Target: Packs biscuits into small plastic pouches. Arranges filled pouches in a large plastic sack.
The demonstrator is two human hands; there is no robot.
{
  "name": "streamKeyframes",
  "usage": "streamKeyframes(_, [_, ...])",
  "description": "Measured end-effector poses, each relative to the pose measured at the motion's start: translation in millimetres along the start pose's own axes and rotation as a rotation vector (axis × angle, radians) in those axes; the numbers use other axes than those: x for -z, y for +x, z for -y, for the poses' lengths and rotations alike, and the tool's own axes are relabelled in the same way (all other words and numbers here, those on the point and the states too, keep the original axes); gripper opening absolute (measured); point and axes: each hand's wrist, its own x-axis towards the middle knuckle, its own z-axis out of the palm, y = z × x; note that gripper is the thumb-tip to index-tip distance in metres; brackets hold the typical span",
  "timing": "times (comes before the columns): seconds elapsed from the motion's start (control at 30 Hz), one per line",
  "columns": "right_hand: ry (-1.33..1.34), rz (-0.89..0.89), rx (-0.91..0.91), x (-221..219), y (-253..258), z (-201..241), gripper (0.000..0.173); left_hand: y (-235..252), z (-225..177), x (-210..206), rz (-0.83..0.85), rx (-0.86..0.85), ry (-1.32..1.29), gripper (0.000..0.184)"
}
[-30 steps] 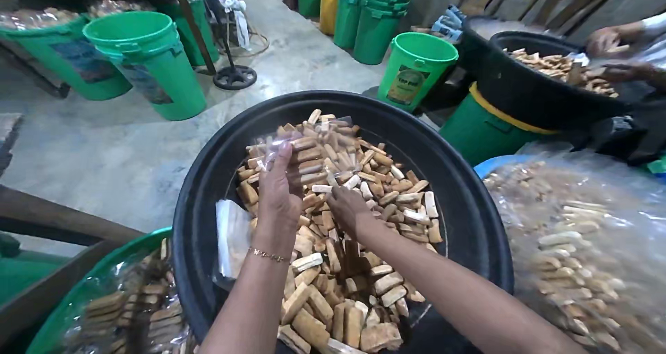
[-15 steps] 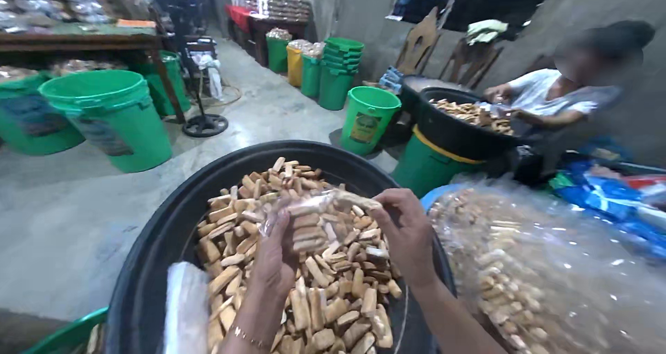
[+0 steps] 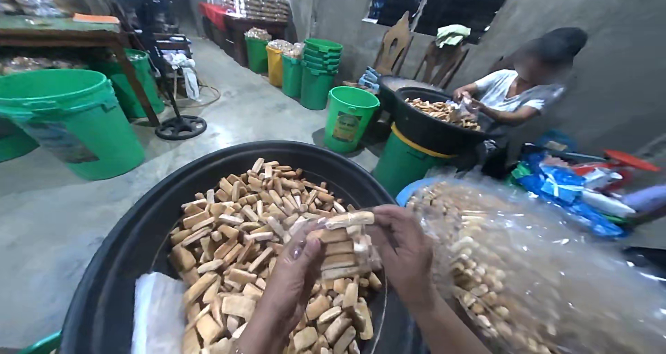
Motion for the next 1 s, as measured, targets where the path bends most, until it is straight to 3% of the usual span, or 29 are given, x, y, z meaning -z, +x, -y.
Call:
streamKeyframes(0.1, [-0.055, -0.008, 0.065, 0, -4, 2, 0.018, -2, 0, -1, 0.045, -0.028, -0.021, 0.033])
streamKeyframes(0.2, [-0.05, 0.222, 0.024, 1, -14, 6, 0.031, -2, -7, -4, -0.039, -0.029, 0.02, 0.033])
streamKeyframes(0.27, [0.093, 0.325, -0.12, 9, -17, 8, 0.031, 0, -9, 1, 0.018, -0.056, 0.099, 0.037])
streamKeyframes(0.37, [0.374, 0.498, -0.342, 30, -18, 6, 0.019, 1, -12, -1, -0.007, -0.078, 0.157, 0.037])
streamKeyframes(0.47, [0.529, 0.744, -0.53, 32, -24, 16, 0.018, 1, -13, -2, -0.02, 0.021, 0.205, 0.036])
streamKeyframes(0.6, [0.6, 0.832, -0.703, 38, -24, 18, 0.027, 7, -21, 13, 0.085, 0.171, 0.267, 0.068])
streamKeyframes(0.7, [0.462, 1.02, -0.696, 43, -15, 21, 0.029, 10, -22, 18, 0.221, 0.13, 0.486, 0.046])
streamKeyframes(0.8, [0.149, 1.228, -0.646, 35, -6, 37, 0.029, 6, -15, 8, 0.233, 0.097, 0.69, 0.048])
streamKeyframes(1.0, [0.021, 1.174, -0.65, 45, -13, 64, 0.036, -14, 8, -2, 0.084, -0.015, 0.749, 0.047])
